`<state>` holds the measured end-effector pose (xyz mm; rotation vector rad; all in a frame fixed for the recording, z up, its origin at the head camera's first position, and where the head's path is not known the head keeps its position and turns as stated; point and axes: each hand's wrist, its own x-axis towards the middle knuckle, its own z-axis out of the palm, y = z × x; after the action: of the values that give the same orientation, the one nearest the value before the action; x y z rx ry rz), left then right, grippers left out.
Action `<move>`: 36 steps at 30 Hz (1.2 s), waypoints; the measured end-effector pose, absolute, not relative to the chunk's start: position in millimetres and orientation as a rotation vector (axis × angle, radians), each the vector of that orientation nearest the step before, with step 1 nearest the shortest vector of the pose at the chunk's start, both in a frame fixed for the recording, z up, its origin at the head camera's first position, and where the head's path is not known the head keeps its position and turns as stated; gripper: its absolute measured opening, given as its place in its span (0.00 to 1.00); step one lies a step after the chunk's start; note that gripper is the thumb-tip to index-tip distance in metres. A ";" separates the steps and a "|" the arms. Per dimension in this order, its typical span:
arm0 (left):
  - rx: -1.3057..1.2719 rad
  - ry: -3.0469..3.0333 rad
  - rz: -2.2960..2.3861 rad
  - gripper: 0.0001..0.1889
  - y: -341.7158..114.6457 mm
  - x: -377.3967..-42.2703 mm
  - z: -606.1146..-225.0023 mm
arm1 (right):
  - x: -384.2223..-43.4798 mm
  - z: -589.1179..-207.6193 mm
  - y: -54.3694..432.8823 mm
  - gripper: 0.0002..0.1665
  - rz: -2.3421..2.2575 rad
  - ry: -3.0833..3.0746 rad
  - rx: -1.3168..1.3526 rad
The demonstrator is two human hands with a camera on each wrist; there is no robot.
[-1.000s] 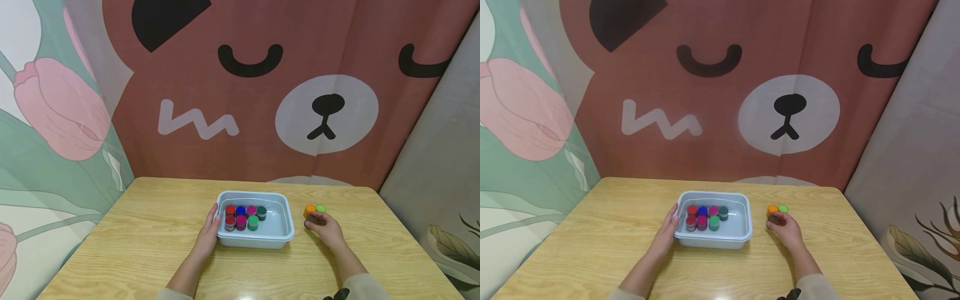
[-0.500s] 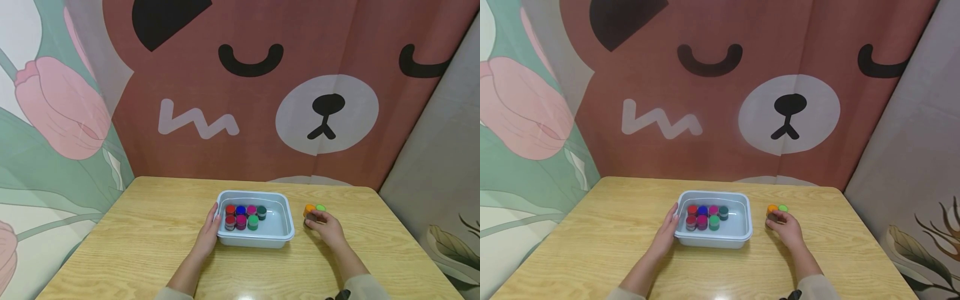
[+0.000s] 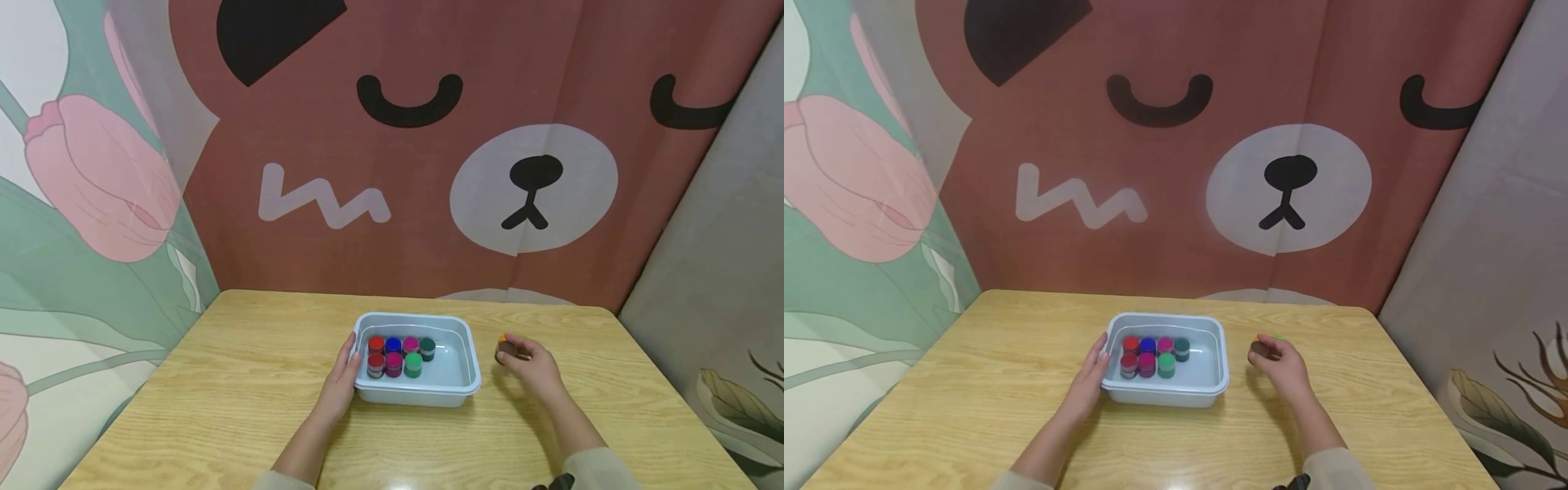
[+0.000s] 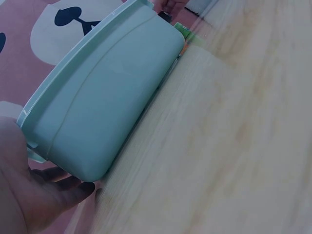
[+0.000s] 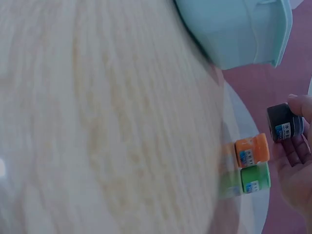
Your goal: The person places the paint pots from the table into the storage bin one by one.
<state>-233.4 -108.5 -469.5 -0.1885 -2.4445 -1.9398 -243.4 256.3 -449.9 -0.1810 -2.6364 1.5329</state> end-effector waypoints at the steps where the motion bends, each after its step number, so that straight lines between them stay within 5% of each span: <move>1: -0.188 -2.445 -1.937 0.30 -108.5 -233.5 -469.7 | -243.3 -447.9 255.2 0.35 1.525 -2.631 -0.168; 36: -0.195 -2.432 -1.939 0.29 -110.0 -234.5 -472.3 | -253.8 -400.6 205.2 0.29 1.614 -2.554 0.119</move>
<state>-234.5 -110.0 -472.3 -0.1952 -2.4320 -1.9390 -253.8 205.2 -400.6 0.1193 -2.5540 1.6136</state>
